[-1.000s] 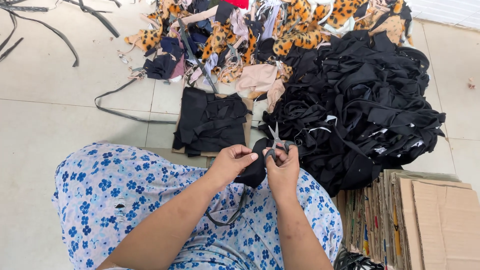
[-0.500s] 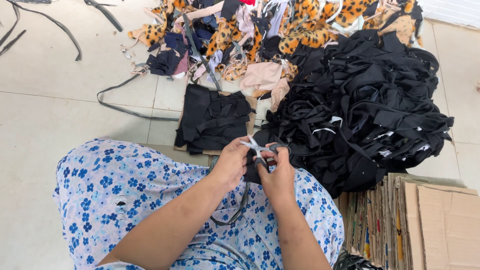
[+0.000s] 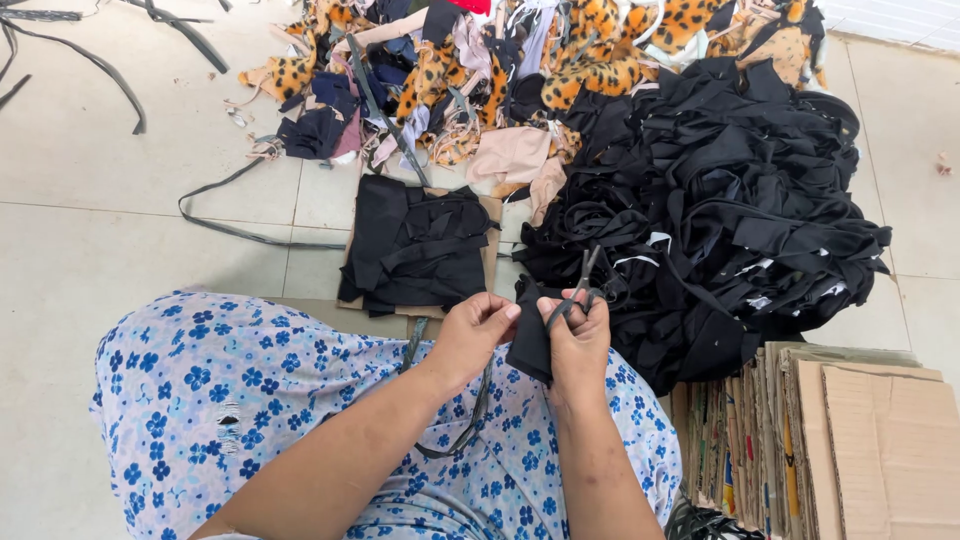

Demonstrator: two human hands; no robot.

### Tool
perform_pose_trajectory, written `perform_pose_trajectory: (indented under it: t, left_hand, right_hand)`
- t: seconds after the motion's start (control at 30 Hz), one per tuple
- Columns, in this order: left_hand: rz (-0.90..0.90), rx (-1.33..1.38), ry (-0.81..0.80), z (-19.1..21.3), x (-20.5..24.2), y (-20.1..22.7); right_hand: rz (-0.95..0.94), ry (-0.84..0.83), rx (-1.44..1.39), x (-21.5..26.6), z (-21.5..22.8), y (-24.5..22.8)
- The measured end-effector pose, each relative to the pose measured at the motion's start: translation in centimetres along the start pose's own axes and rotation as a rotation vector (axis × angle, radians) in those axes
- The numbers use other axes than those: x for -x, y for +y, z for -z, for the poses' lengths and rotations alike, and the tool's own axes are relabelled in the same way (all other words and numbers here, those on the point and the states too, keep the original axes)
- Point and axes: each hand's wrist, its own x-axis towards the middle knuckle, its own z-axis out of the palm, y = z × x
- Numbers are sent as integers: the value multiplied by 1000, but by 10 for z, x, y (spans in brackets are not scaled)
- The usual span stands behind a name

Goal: Trimming black fabric scraps with scissors and sorting them into a stack

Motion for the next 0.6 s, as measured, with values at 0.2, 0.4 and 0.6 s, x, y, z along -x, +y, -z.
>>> perform_pose_trajectory:
  t: [0.2, 0.4, 0.6]
  left_hand:
    - [-15, 138, -51, 14, 6, 20]
    - [-98, -183, -244, -10, 21, 15]
    - [-121, -174, -275, 7, 15, 27]
  right_hand:
    - [0, 128, -176, -18, 27, -5]
    - [-40, 207, -257, -16, 15, 13]
    - [112, 339, -172, -23, 28, -9]
